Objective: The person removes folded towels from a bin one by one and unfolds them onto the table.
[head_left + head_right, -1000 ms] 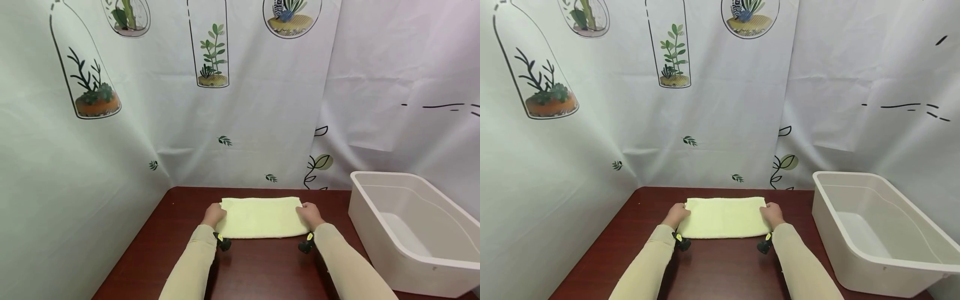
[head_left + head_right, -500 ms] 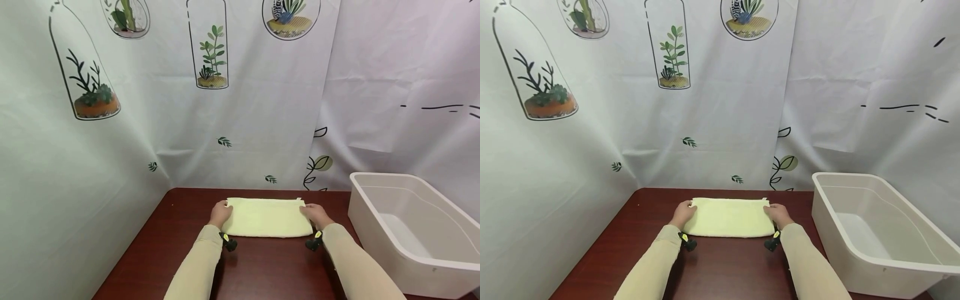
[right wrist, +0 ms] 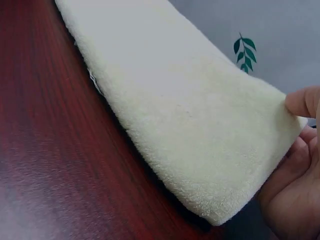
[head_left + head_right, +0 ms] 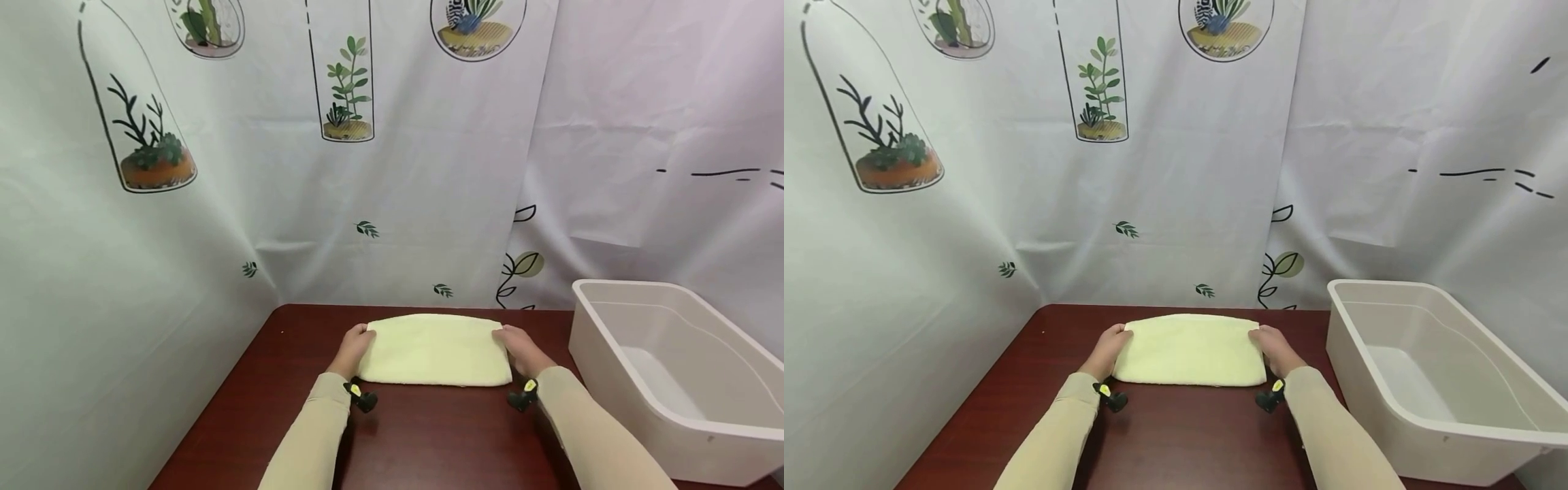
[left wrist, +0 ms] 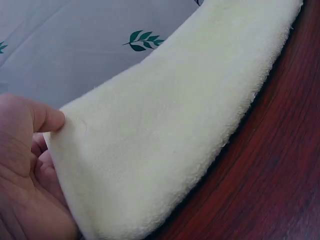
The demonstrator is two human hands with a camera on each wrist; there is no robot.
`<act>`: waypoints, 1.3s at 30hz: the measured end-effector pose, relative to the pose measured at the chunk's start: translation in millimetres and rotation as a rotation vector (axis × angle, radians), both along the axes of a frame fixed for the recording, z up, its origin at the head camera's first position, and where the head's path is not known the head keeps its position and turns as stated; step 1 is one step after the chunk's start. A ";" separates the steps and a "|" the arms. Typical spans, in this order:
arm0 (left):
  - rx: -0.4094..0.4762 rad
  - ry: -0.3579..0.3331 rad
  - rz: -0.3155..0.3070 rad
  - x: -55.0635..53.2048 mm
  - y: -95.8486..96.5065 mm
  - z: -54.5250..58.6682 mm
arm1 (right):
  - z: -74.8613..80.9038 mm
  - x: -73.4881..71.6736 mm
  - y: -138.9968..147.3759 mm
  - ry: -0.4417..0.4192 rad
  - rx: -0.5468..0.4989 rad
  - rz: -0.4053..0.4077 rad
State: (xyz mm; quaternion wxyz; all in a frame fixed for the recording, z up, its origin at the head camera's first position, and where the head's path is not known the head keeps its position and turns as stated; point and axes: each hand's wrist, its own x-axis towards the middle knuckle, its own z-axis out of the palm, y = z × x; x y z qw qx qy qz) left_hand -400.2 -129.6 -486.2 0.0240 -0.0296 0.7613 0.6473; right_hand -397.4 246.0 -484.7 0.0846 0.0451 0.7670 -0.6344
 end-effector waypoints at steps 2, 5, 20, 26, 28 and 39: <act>0.034 0.007 -0.044 1.8 -4.2 0.7 | 1.8 3.2 -0.8 0.002 -0.049 0.018; 0.106 0.023 -0.107 3.7 -10.6 0.5 | 4.3 8.5 -0.5 0.006 -0.139 0.055; 0.413 0.004 -0.397 36.7 -37.7 -5.9 | 4.8 49.7 10.4 0.181 -0.396 0.320; 0.447 -0.003 -0.538 51.3 -47.4 -8.5 | -0.5 62.3 17.6 0.264 -0.450 0.522; 0.390 -0.007 -0.563 55.1 -49.4 -10.0 | -4.9 65.6 19.6 0.287 -0.423 0.556; 0.033 0.050 -0.568 67.5 -45.4 -9.3 | -18.8 88.0 19.9 0.371 -0.120 0.544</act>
